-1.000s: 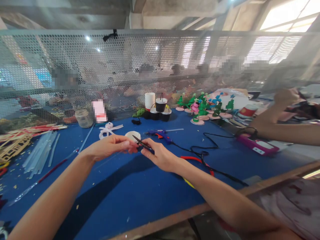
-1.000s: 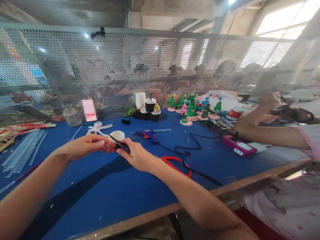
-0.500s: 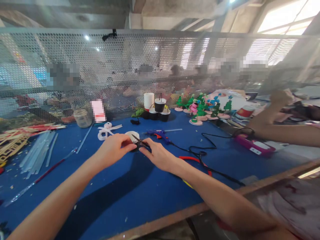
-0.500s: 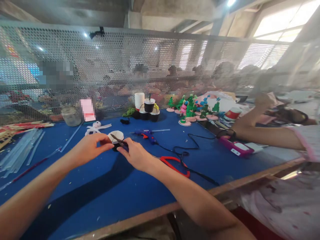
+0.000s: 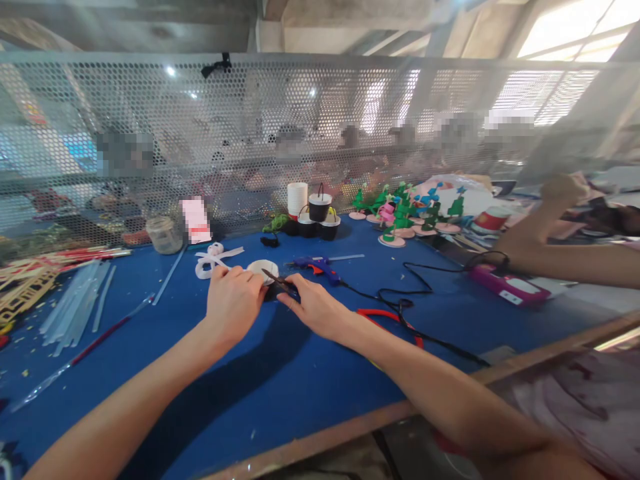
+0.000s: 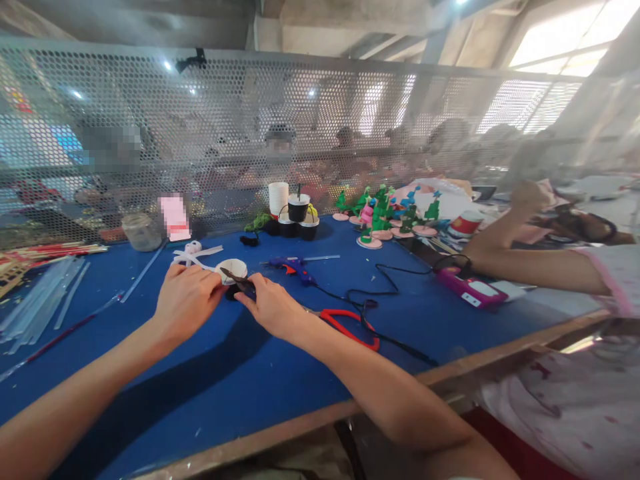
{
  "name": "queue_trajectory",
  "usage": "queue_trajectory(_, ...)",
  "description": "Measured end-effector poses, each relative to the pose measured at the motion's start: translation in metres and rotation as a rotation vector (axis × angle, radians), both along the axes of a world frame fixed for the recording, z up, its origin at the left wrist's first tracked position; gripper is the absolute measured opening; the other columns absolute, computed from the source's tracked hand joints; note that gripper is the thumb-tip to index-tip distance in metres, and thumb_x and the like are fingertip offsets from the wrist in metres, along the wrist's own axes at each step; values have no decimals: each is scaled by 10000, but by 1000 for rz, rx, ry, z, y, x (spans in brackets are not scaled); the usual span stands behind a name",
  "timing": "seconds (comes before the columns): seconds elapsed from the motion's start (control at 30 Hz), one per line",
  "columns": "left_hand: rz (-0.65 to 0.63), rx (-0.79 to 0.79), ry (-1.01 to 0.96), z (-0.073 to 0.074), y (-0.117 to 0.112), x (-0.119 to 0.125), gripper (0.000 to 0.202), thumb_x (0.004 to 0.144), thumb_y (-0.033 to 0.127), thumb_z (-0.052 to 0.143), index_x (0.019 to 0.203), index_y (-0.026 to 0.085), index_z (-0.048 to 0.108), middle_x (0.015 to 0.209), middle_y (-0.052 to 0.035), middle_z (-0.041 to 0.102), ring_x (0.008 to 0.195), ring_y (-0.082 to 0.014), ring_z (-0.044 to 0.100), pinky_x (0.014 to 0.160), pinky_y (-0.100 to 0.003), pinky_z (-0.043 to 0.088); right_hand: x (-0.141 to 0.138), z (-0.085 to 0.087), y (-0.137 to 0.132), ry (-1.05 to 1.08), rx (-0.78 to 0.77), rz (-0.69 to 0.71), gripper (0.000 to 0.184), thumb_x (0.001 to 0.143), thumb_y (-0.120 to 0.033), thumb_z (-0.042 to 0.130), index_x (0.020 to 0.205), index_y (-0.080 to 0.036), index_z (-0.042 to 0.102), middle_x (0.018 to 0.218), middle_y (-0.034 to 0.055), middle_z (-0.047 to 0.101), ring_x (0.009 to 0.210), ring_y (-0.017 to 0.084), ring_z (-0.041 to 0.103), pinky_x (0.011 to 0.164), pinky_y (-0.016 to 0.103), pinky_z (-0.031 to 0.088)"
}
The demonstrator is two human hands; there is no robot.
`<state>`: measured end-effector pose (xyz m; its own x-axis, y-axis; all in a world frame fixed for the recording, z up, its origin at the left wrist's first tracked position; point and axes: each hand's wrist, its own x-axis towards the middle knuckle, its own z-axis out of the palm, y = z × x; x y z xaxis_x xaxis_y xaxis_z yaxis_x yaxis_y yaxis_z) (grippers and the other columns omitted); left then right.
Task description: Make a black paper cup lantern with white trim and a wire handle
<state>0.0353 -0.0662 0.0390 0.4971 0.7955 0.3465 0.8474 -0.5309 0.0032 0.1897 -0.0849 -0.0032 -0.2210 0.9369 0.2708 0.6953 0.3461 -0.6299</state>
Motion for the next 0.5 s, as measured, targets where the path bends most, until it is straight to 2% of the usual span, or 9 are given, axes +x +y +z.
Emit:
queue_trajectory(0.03,13,22,34,1,-1,0,233,785,210,427,699,112,620,735,-124,652,793,-271,558,746,-434,348,0,0,0,0,0,-2,238,829,-275,463,1002,-113,481,977,159,616,905,267,580,742,357,410)
queue_trajectory(0.07,-3,-27,34,4,0,-2,236,785,230,433,711,112,625,736,-122,653,784,-268,562,736,-425,358,0,0,0,17,3,15,233,832,-278,458,999,-118,480,979,153,617,907,259,579,746,352,410)
queue_trajectory(0.13,-116,-278,-74,10,6,-10,250,777,307,456,765,127,628,766,-93,657,742,-228,570,694,-361,398,2,1,0,88,13,79,206,843,-281,436,978,-132,481,967,126,621,893,227,582,747,328,411)
queue_trajectory(0.2,-283,-580,-282,17,14,-22,304,801,360,408,911,161,610,900,-55,656,801,-182,567,725,-306,411,5,3,-1,165,19,150,187,853,-281,408,949,-138,481,934,100,624,857,193,585,724,299,418)
queue_trajectory(0.27,-383,-809,-411,19,22,-31,308,803,366,404,917,171,614,931,-38,651,829,-154,558,747,-273,407,6,6,-2,210,12,204,180,856,-281,393,926,-140,480,903,83,622,823,173,585,686,275,423)
queue_trajectory(0.33,-442,-947,-477,18,26,-33,278,777,364,448,844,158,622,855,-33,653,791,-139,556,740,-260,404,7,8,-4,214,5,247,177,855,-281,389,913,-141,482,884,72,619,802,165,582,659,262,424)
queue_trajectory(0.4,-454,-983,-494,14,26,-30,254,741,374,488,739,148,603,728,-19,633,698,-130,550,685,-254,409,7,8,-4,200,10,273,182,858,-283,386,921,-144,486,879,66,619,797,162,581,663,262,424)
queue_trajectory(0.43,-429,-950,-477,11,24,-27,251,729,379,497,689,147,584,668,-10,615,646,-126,540,642,-252,408,7,8,-4,186,15,269,186,859,-284,387,931,-146,487,882,66,620,799,165,582,674,266,424)
queue_trajectory(0.5,-304,-736,-365,7,19,-19,241,717,366,513,622,149,557,597,-8,591,579,-131,518,577,-256,387,5,6,-3,128,26,202,190,855,-282,407,955,-143,488,905,81,624,818,183,586,700,286,423)
